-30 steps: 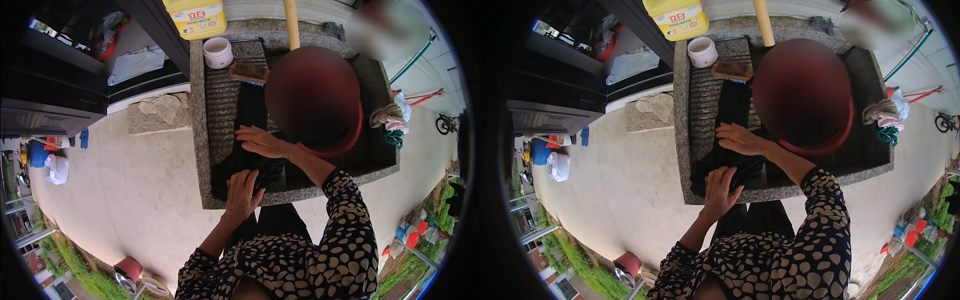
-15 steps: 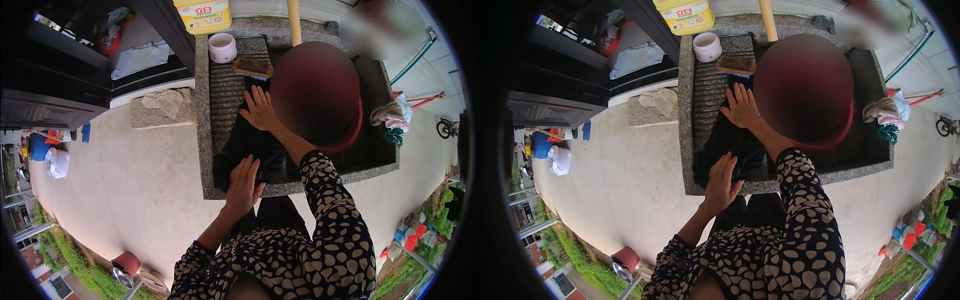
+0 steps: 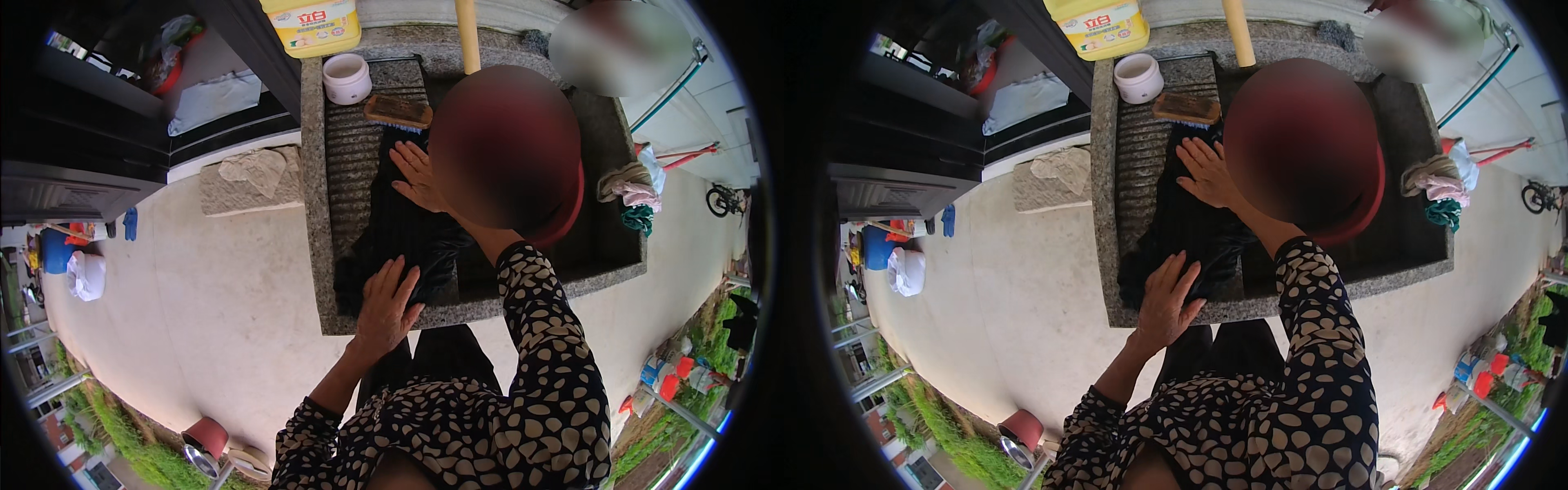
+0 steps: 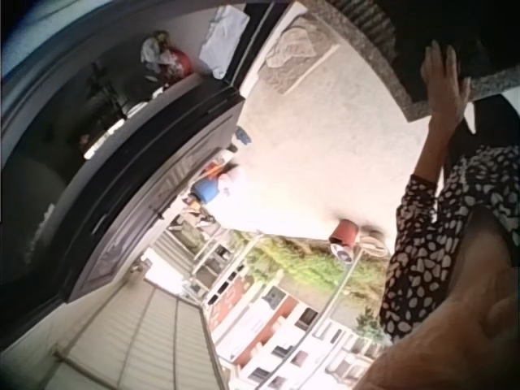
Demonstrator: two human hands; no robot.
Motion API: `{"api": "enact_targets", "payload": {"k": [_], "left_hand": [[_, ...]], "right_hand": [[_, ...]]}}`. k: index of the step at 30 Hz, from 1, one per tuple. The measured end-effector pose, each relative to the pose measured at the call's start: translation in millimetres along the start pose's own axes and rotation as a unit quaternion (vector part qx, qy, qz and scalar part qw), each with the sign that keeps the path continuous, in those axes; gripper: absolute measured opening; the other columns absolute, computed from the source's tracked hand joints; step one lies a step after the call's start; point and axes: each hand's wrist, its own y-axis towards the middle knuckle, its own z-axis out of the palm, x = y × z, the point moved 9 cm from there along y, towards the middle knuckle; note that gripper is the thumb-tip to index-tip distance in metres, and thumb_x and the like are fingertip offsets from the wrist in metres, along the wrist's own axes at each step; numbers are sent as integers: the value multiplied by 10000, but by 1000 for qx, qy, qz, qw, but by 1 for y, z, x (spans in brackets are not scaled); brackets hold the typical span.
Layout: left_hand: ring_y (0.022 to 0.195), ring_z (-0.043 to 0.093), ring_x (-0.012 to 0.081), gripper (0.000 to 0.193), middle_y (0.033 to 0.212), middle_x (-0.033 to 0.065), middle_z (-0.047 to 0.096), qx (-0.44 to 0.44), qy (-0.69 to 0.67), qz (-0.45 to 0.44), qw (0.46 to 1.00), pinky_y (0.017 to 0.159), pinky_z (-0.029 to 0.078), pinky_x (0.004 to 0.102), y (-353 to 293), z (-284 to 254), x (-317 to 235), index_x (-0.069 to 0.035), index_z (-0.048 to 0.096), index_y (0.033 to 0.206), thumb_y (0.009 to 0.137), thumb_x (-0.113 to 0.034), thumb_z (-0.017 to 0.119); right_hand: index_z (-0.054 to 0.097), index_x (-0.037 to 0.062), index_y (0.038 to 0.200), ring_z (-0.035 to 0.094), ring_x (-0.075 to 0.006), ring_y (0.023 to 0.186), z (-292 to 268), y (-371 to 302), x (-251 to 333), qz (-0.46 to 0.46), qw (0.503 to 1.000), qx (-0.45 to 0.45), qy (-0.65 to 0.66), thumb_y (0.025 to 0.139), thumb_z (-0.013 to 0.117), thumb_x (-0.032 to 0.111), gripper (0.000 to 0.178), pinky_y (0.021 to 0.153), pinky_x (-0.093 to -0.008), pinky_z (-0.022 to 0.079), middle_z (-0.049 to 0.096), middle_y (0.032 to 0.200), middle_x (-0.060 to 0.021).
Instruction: The person washes a light-colored cloth by hand in a red basin filled with water, then scrubs a black garment on a stone washboard using a brush. The person repeatedly scrubs the black garment on the washboard and rinses it in the basin.
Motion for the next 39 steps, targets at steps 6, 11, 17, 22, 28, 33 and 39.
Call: {"api": "enact_targets", "payload": {"k": [6,11,17,22,28,33,39], "left_hand": [[1292,371,350,620,1354,176,431,28,19,-18,999,987,336,467,0,-2,10,-96,470,1357,804,-228,716],[1216,418,304,648,1323,144,457,39,57,-23,997,896,366,444,12,2,15,-160,501,1336,755,-298,752],[1150,439,287,732,1385,133,434,56,55,-50,996,845,379,424,32,-1,21,-223,527,1324,655,-343,798],[1150,430,290,762,1434,127,400,62,43,-71,995,850,368,428,32,-2,27,-243,533,1323,627,-373,816],[1174,409,295,736,1445,124,393,54,35,-55,996,867,354,438,34,5,22,-240,548,1315,645,-405,803],[1241,390,296,737,1452,113,385,7,27,-51,998,901,335,447,32,-3,19,-192,527,1326,665,-382,792],[1275,403,249,709,1444,60,407,62,18,-24,998,970,293,470,15,3,13,-153,486,1355,723,-352,740]], "right_hand": [[317,171,1468,100,-289,1445,-5,-46,109,-120,964,222,79,922,96,680,778,1160,-516,44,181,1559,-69],[345,191,1450,206,-166,1419,-13,-60,92,-216,965,146,-2,976,154,580,643,1168,-461,111,276,1525,49],[337,198,1455,197,-179,1421,-17,12,48,-141,988,15,-68,982,215,555,605,1175,-460,82,264,1531,36],[380,177,1429,158,-247,1436,-49,49,41,-117,974,-80,-176,882,548,508,661,1182,-442,88,219,1544,-68],[470,239,1347,468,-343,1131,-65,124,-45,21,997,-60,-52,828,670,327,564,903,-528,441,474,1161,-147],[480,328,1330,524,-307,951,-74,93,-1,-25,992,-114,51,841,655,330,520,752,-461,462,492,1071,-118],[448,346,1372,526,-247,864,-57,-28,113,-203,976,-48,62,796,703,335,629,692,-360,434,466,1083,-107]]}}
